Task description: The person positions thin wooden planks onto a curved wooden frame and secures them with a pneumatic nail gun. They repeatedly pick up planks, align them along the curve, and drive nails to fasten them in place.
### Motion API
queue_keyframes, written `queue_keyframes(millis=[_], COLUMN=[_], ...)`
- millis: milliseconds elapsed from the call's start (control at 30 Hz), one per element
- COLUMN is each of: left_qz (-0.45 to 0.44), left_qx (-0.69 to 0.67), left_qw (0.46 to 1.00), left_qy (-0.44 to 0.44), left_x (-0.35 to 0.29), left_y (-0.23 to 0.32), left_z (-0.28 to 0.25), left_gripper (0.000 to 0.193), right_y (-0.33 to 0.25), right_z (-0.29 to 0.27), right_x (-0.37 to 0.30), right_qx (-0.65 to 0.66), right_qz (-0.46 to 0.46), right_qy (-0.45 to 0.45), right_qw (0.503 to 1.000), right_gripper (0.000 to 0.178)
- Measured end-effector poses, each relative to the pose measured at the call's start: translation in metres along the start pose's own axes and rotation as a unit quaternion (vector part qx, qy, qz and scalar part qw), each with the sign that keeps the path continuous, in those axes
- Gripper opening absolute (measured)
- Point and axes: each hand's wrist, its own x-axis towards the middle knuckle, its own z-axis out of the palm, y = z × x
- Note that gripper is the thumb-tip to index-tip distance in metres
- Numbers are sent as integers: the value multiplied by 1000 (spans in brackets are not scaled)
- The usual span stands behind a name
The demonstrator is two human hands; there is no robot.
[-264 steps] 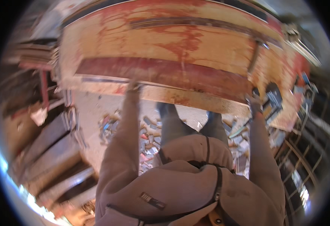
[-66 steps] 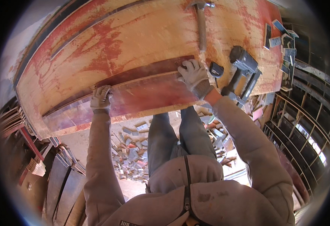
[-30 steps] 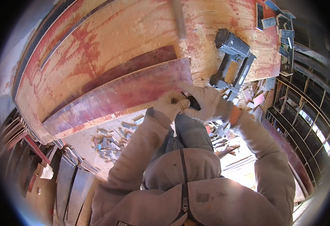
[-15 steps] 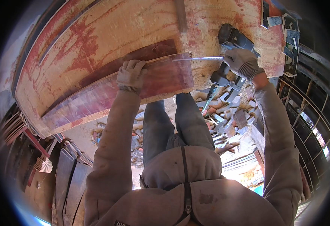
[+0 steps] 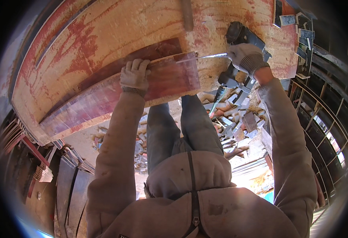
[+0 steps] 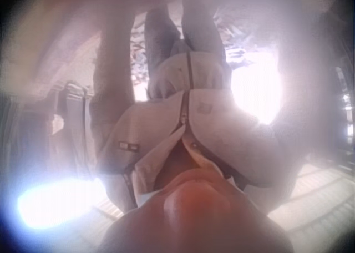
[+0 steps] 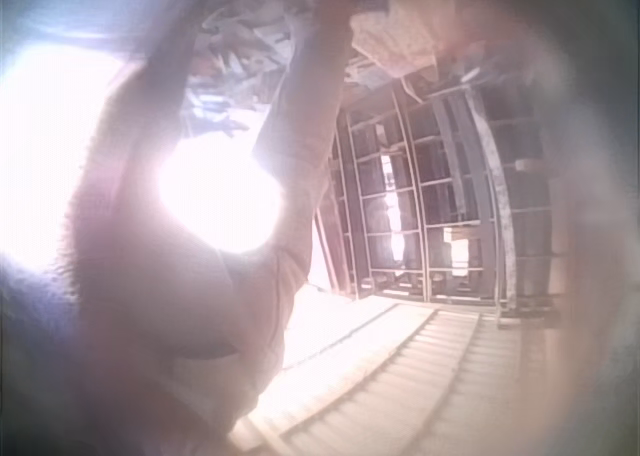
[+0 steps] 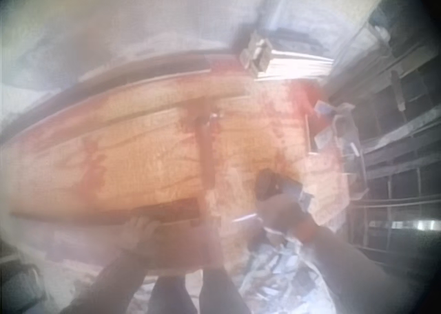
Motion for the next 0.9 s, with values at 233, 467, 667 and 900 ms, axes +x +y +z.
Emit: queue_keyframes(millis=[233,467,667,900], left_qz=[10,13,23,23], left_qx=[6,-1,-2,8], left_qw=[1000,1000,1000,999], left_qy=[8,-9,-6,23], left_x=[-1,-2,-4,-4], left_y=[-3,-5,-9,-9], left_z=[3,-1,-2,7], left_gripper=[40,40,42,41], right_y=[-13,-7,-8,-26], right_z=[-6,-8,-8,-7], right_x=[8,6,11,16], right_qx=[-14,21,43,-28], right_qz=[36,27,30,8], right_qy=[-45,-74,-89,-82], right_qw=[998,997,995,996], right_gripper=[29,32,33,35])
